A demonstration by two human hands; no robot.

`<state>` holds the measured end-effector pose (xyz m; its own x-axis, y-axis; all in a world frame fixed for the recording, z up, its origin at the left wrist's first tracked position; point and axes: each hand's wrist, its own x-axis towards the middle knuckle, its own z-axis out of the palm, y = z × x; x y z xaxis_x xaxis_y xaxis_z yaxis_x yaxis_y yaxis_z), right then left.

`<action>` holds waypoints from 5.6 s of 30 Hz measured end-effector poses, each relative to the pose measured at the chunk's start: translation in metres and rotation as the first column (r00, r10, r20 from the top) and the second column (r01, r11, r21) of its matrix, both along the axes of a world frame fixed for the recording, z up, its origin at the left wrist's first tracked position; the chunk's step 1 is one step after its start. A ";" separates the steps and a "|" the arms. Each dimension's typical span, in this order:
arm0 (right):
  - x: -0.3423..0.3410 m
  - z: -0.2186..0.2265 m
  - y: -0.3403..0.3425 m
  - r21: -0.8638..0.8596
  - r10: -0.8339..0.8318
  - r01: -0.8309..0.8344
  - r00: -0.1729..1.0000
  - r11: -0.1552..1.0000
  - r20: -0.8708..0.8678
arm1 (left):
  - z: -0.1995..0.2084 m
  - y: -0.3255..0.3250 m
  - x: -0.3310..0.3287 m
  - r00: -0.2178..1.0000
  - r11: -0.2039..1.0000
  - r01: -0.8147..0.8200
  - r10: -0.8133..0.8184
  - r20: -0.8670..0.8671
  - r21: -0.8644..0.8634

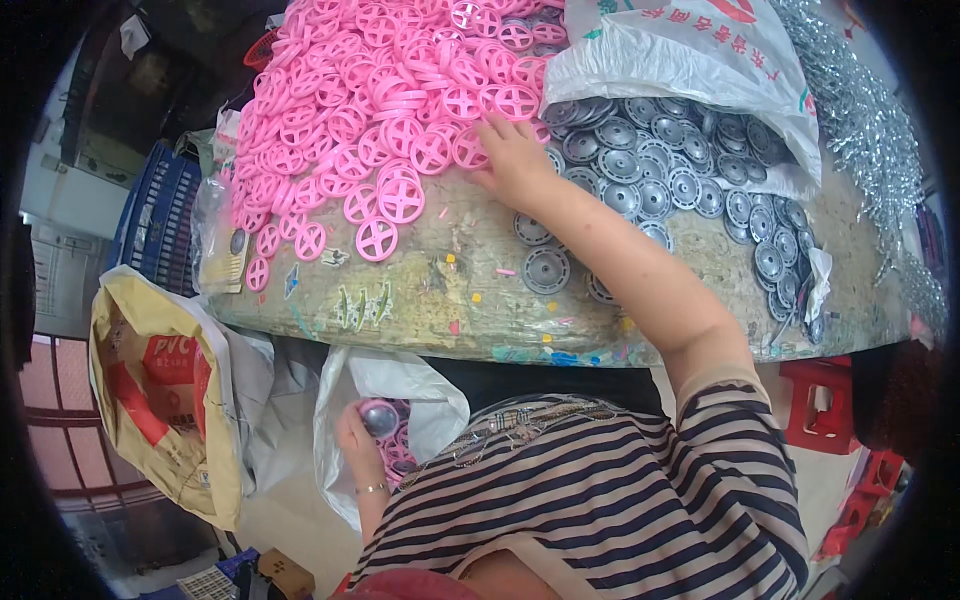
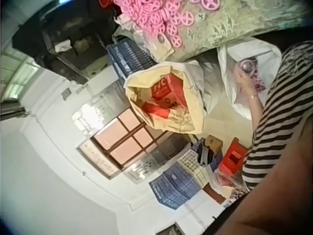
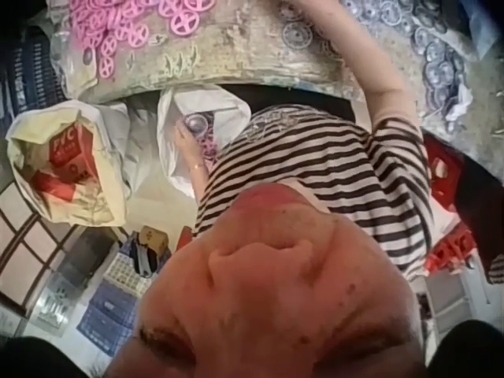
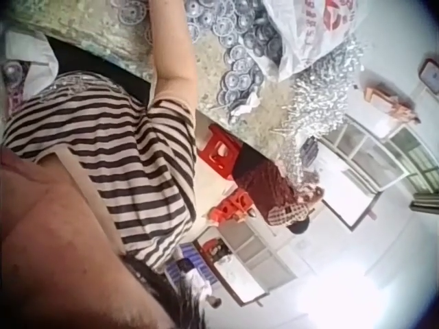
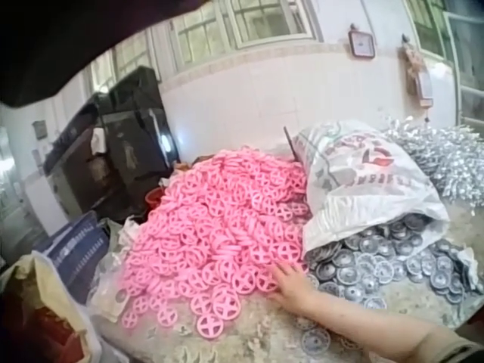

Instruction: Manually assembling toy parts by inserting pink plastic wheel frames into silver ring bases on a workbench.

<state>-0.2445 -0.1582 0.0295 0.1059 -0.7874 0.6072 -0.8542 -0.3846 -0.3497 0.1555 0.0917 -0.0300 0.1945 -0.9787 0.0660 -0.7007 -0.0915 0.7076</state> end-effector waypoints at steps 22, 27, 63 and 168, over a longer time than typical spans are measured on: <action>-0.031 0.007 0.050 0.117 -0.122 0.144 0.977 0.983 -0.176 | 0.039 -0.129 -0.194 0.148 0.929 0.368 -0.098 -0.984 -0.037; -0.050 -0.007 0.035 0.344 -0.160 0.240 0.956 0.908 -0.244 | 0.037 -0.127 -0.199 0.213 0.925 0.379 -0.099 -0.972 -0.011; 0.045 0.014 0.110 0.588 -0.009 -0.389 0.829 0.709 0.559 | 0.032 -0.127 -0.194 0.200 0.908 0.398 -0.223 -0.954 -0.129; 0.027 0.026 0.090 0.725 -0.024 -0.465 0.834 0.507 0.552 | 0.054 -0.153 -0.033 0.999 0.883 -0.049 0.034 -0.039 -0.467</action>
